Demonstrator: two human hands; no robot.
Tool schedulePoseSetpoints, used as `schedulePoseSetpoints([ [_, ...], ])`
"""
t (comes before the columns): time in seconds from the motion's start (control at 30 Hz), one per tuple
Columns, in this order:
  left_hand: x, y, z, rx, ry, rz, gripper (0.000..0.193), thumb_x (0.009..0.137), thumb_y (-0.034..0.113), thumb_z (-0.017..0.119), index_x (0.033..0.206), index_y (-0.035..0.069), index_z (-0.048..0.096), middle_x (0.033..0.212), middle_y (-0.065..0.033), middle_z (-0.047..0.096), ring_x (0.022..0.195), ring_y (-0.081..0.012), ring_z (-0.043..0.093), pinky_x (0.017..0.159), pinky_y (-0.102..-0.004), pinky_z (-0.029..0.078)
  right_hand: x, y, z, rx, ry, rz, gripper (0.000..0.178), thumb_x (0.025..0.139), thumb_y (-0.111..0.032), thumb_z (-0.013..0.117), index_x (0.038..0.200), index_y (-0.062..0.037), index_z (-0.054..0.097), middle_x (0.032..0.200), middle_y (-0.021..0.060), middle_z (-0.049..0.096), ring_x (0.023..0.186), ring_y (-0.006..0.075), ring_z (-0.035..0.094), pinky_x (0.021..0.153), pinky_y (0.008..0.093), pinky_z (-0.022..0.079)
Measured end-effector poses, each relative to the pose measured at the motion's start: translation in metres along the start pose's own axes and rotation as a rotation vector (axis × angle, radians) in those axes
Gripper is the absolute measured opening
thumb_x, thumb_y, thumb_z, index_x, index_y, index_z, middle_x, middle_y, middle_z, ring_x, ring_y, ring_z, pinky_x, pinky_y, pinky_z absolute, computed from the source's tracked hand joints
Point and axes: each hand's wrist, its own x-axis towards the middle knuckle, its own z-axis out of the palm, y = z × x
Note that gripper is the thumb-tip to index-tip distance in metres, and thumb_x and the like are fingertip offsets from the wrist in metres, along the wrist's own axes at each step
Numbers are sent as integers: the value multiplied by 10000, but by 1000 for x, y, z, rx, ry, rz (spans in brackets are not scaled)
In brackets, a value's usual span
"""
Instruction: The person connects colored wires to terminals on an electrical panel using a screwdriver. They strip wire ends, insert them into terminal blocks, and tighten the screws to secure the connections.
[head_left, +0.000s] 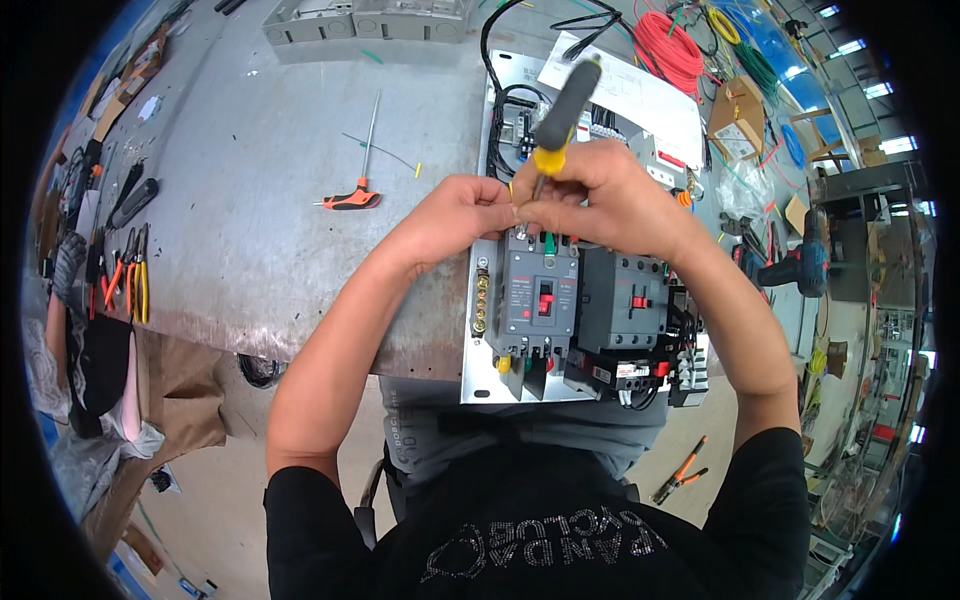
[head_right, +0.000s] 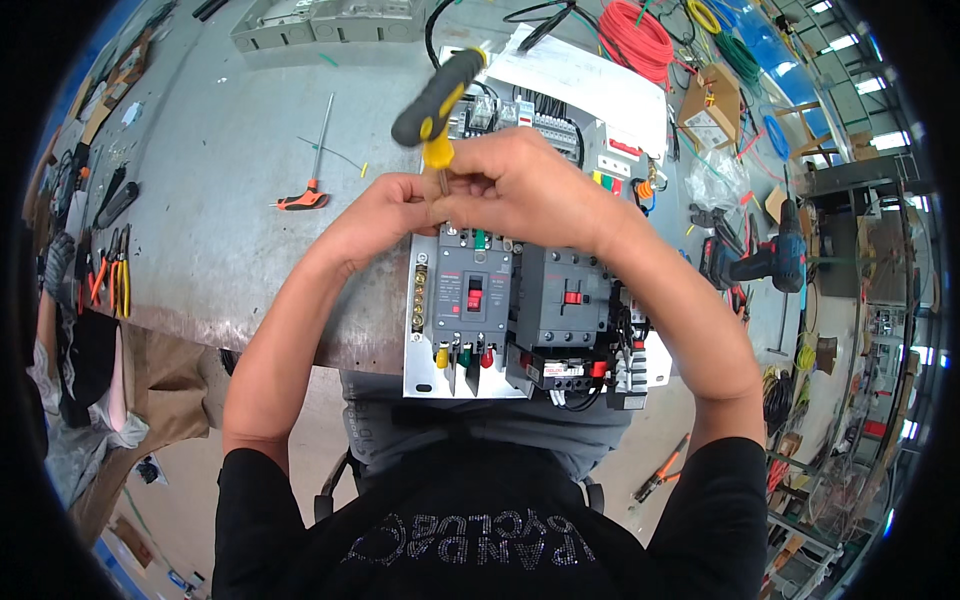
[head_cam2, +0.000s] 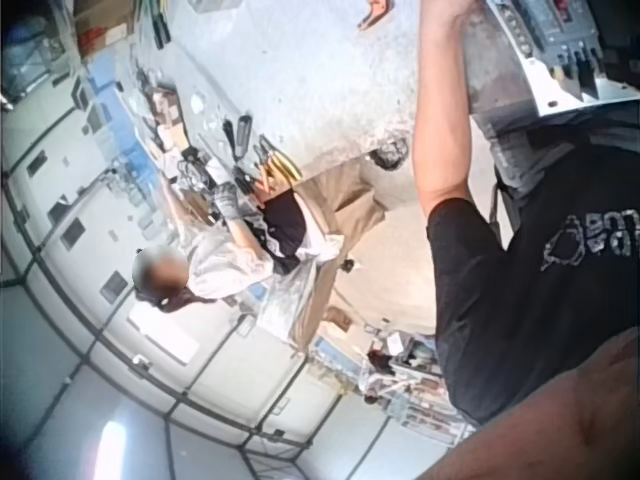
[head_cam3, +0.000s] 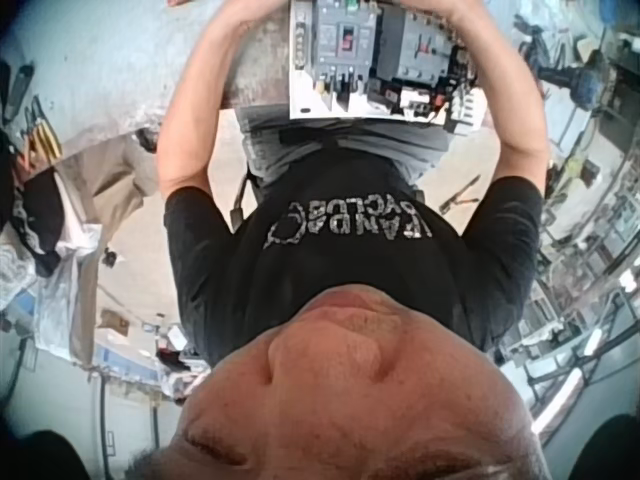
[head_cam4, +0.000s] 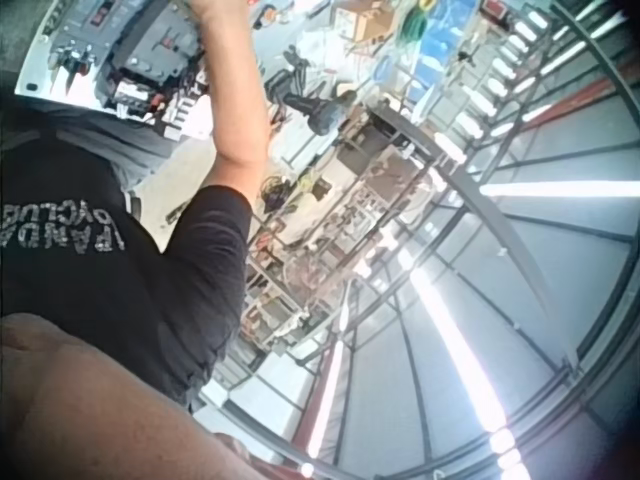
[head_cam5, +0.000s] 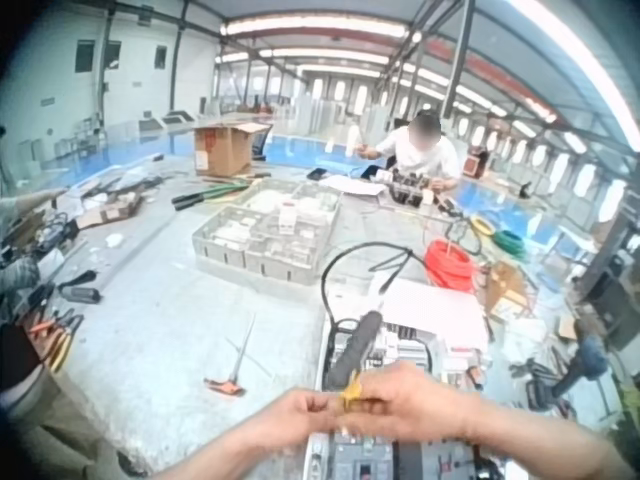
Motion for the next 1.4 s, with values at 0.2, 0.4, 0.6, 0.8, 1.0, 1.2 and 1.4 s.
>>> schedulePoseSetpoints([
  [0.2,4,7,4,-90,37,-101,182,1006,219,719,879,92,694,891,17,680,830,-90,633,747,-287,558,2,5,-1,56,16,-52,96,984,-48,767,1044,7,716,797,51,727,750,116,748,646,249,541],
  [0.4,5,15,-1,-39,40,-142,192,997,240,728,879,90,702,892,4,692,851,-91,656,667,-289,580,4,9,6,158,92,-12,113,949,-71,797,964,4,715,767,71,722,692,135,713,620,281,536],
  [0.6,7,20,-5,11,33,-158,200,988,237,735,867,81,696,881,-7,710,858,-88,675,658,-285,583,3,19,12,219,131,-52,119,922,-81,817,961,-6,733,756,76,725,659,147,695,599,298,529],
  [0.8,11,18,-4,88,22,-147,124,923,165,739,871,57,705,848,-19,714,808,-102,681,648,-293,587,-3,24,15,87,129,-45,176,913,-139,837,962,-10,727,757,110,693,642,232,671,606,341,527],
  [1.0,14,27,-8,246,-36,-178,125,906,147,737,889,24,734,831,-19,716,768,-110,692,663,-283,593,-8,23,17,4,108,-21,157,941,-183,802,1017,-53,756,784,124,695,679,325,684,625,397,528],
  [1.2,14,28,-21,163,-130,-148,238,946,250,821,892,30,749,829,-16,724,756,-89,694,658,-271,587,-15,14,18,-10,33,-51,159,941,-154,765,1090,-102,751,892,120,711,809,377,691,715,440,554],
  [1.4,21,36,-27,239,-148,-136,234,980,224,831,892,60,689,804,37,662,727,-41,630,594,-222,514,-20,3,15,-145,10,-103,192,893,-112,798,996,-93,637,832,80,573,758,312,639,638,440,493],
])
